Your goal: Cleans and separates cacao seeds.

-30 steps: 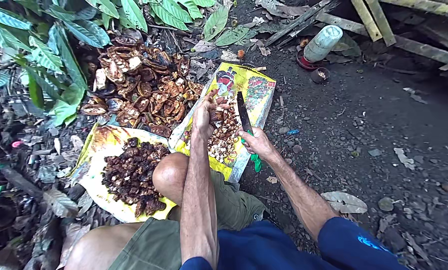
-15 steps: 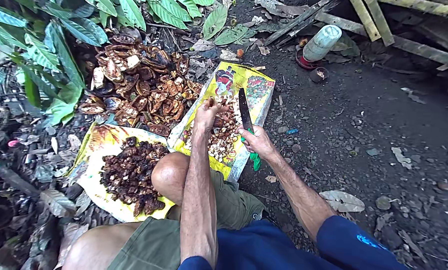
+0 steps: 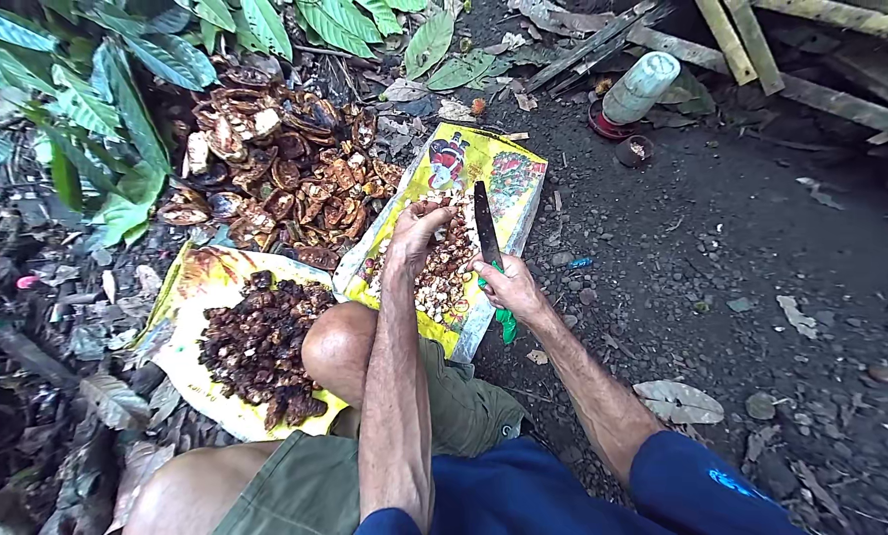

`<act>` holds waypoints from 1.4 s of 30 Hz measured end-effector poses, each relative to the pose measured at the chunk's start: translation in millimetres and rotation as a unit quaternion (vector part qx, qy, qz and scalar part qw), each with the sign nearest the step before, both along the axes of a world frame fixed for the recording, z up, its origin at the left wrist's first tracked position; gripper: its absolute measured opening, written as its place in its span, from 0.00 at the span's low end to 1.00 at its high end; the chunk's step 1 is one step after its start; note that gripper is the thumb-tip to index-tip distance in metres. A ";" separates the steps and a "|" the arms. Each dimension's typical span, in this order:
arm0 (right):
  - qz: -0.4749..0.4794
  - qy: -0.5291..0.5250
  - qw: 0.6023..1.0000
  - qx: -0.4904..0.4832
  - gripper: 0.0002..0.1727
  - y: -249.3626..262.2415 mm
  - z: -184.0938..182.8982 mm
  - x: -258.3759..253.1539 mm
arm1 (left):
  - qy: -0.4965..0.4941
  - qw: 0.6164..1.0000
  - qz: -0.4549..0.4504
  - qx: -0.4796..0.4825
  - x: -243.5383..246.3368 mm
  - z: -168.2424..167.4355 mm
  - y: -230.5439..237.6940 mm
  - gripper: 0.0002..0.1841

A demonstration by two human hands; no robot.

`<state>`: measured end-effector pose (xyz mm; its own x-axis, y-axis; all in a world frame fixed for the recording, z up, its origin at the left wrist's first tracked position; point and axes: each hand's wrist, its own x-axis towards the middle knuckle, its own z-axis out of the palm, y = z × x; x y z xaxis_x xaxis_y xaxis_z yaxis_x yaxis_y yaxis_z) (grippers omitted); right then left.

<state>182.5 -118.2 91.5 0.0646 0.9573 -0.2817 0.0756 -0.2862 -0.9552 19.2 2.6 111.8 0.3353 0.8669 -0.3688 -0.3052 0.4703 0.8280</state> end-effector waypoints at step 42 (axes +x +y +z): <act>-0.003 -0.299 0.953 0.038 0.16 -20.7 54.6 -41.9 | -0.132 0.977 0.161 0.040 -1.8 14.5 -14.7 0.17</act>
<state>140.6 -138.9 146.1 0.1980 0.9726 -0.1216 0.6116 -0.2195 -0.7601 17.4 -12.1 126.3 0.1150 0.9659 -0.2321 -0.6353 0.2512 0.7303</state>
